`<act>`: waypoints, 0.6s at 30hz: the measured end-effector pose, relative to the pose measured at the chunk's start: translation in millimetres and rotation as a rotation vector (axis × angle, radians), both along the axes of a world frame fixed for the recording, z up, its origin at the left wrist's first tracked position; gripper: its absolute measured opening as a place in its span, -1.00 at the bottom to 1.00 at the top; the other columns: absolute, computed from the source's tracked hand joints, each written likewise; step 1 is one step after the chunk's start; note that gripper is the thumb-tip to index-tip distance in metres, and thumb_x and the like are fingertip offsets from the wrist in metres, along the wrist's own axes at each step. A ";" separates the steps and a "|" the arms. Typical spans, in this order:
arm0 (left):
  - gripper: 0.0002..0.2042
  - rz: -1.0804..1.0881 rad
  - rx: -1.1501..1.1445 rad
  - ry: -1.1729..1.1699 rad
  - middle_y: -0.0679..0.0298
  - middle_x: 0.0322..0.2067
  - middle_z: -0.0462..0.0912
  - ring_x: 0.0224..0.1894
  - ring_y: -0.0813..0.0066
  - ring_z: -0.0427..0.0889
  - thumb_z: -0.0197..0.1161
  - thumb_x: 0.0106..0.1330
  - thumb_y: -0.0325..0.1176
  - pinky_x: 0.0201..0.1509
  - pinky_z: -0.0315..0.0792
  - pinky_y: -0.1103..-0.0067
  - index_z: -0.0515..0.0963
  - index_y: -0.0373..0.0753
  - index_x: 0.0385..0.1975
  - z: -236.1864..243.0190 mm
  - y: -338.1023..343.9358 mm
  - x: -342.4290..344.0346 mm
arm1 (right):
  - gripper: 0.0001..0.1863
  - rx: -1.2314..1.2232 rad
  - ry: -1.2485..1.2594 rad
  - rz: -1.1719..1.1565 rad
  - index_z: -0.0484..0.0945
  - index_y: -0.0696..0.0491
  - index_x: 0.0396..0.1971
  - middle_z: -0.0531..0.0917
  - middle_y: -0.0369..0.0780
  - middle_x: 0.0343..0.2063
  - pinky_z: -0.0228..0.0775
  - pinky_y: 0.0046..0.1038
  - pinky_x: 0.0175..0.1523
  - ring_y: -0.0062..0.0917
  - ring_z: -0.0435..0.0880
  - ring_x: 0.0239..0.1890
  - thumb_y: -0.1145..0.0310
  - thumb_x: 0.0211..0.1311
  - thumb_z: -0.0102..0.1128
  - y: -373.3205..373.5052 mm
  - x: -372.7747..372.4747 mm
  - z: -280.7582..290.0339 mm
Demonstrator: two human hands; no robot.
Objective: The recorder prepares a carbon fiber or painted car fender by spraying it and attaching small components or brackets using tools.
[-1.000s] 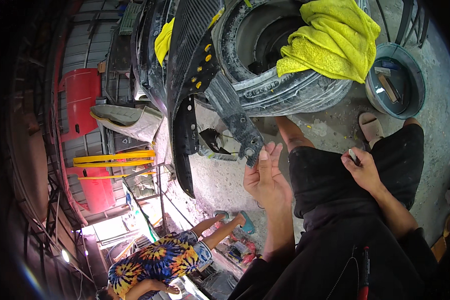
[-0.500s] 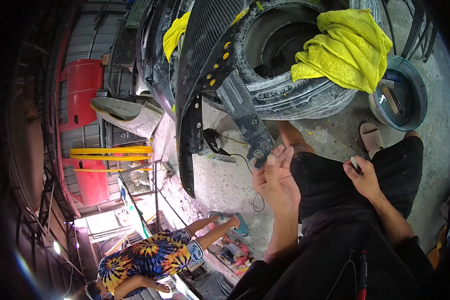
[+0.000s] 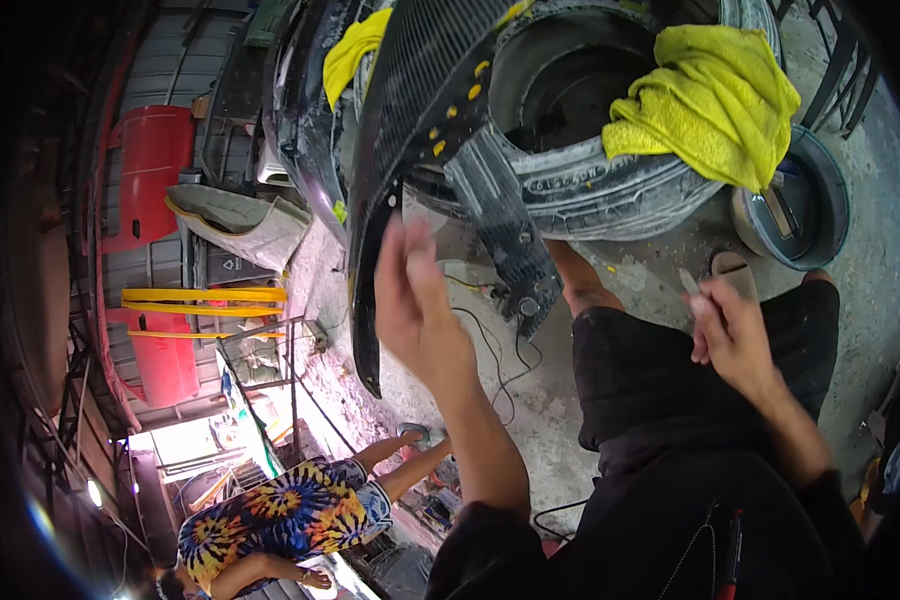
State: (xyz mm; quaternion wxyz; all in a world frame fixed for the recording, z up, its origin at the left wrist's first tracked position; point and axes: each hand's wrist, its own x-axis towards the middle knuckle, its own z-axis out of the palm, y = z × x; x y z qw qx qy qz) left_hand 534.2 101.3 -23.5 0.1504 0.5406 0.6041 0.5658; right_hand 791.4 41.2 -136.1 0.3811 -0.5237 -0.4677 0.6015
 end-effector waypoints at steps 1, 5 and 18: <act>-0.60 -0.122 0.011 0.019 -0.05 0.03 0.54 0.14 0.25 0.52 0.03 0.48 -0.37 0.28 0.34 0.41 0.31 -0.51 0.20 -0.4 20.2 -3.1 | -0.84 0.090 -0.026 0.022 0.49 0.18 -0.29 0.47 -0.30 -0.77 0.34 -0.55 -0.61 -0.65 0.52 -0.73 0.40 0.42 -0.01 18.8 -8.1 31.2; -0.71 -0.103 -0.095 -0.164 0.11 -0.12 0.59 -0.09 0.50 0.57 0.10 0.44 -0.45 0.09 0.43 0.59 0.40 -0.53 0.04 1.0 66.1 12.7 | -0.82 0.448 -0.036 0.072 0.51 0.19 -0.38 0.56 -0.11 -0.69 0.40 -0.36 -0.46 -0.27 0.61 -0.61 0.40 0.35 0.02 86.2 -50.6 101.2; -0.77 -0.239 0.097 -0.499 0.31 -0.36 0.50 -0.30 0.66 0.47 0.08 0.48 -0.24 -0.15 0.42 0.64 0.43 -0.33 -0.24 -15.2 74.0 20.9 | -0.76 0.623 -0.101 -0.035 0.59 0.25 -0.41 0.62 0.10 -0.50 0.48 -0.12 -0.21 0.00 0.64 -0.38 0.39 0.28 0.04 139.8 -117.4 108.3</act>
